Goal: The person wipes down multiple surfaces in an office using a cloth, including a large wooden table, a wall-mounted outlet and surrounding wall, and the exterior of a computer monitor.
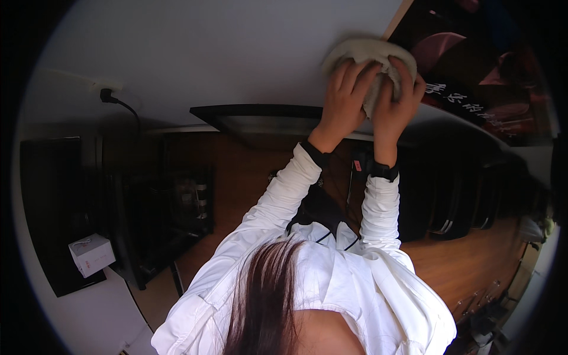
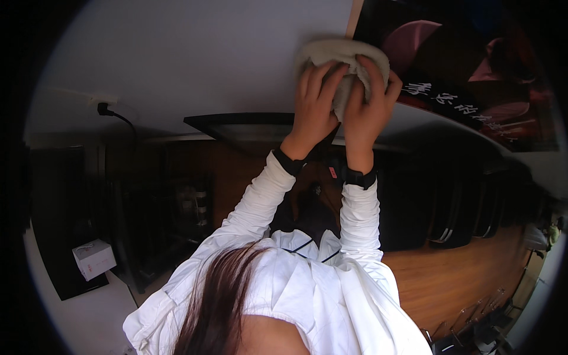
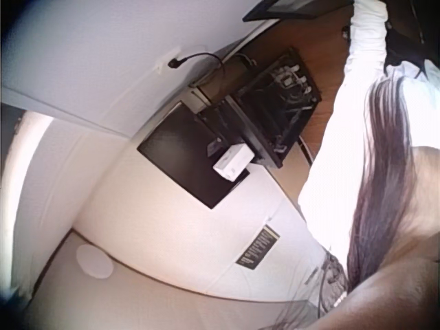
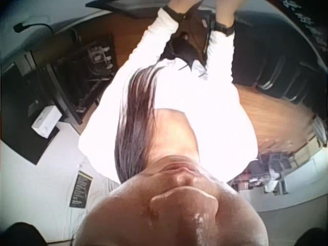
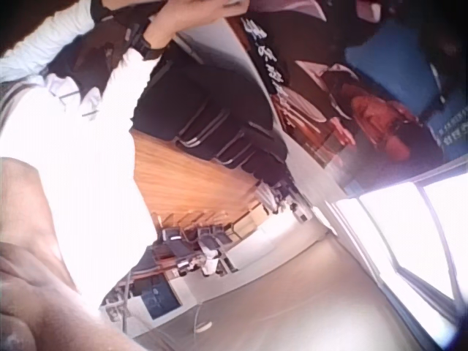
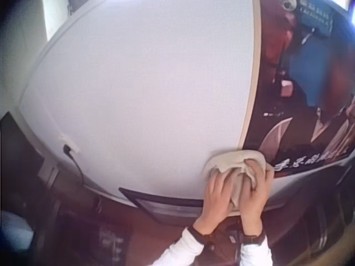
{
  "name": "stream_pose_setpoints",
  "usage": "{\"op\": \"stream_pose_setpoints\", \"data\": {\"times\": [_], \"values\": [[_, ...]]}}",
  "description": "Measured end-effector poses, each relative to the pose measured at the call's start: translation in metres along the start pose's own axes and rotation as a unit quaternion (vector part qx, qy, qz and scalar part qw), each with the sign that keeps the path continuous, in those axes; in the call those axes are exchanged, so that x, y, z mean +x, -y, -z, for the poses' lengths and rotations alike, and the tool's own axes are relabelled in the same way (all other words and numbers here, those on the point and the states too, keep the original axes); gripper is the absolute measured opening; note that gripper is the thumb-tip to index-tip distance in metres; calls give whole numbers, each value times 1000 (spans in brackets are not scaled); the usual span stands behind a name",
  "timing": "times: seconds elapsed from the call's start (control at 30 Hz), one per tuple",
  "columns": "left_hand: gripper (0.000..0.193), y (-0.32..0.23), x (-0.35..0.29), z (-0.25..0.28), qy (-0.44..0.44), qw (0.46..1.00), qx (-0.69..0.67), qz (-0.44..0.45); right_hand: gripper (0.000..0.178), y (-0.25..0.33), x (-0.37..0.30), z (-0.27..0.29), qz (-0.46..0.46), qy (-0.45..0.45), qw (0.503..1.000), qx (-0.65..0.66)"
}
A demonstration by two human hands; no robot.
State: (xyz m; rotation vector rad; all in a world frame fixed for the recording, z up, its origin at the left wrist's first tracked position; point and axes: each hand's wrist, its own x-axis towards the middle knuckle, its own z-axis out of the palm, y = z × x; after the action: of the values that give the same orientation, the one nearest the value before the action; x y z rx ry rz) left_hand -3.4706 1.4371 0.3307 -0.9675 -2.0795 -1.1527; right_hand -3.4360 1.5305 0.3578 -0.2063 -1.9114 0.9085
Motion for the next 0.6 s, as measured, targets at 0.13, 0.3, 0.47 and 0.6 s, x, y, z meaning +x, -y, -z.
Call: {"op": "stream_pose_setpoints", "data": {"times": [0.13,0.3,0.47,0.6], "values": [[64,26,-49,-24,80,996,36,23,31,-54,-42,-19,-39,13,998,-55],[70,16,-49,-14,105,992,-50,39,31,-34,-31,-1,-49,67,996,-21],[72,-1,-4,2,-29,997,-53,47,32,14,1,-13,1,44,999,-16],[75,35,-56,-23,41,998,33,33,31,-36,-40,-30,-3,39,998,-51]]}}
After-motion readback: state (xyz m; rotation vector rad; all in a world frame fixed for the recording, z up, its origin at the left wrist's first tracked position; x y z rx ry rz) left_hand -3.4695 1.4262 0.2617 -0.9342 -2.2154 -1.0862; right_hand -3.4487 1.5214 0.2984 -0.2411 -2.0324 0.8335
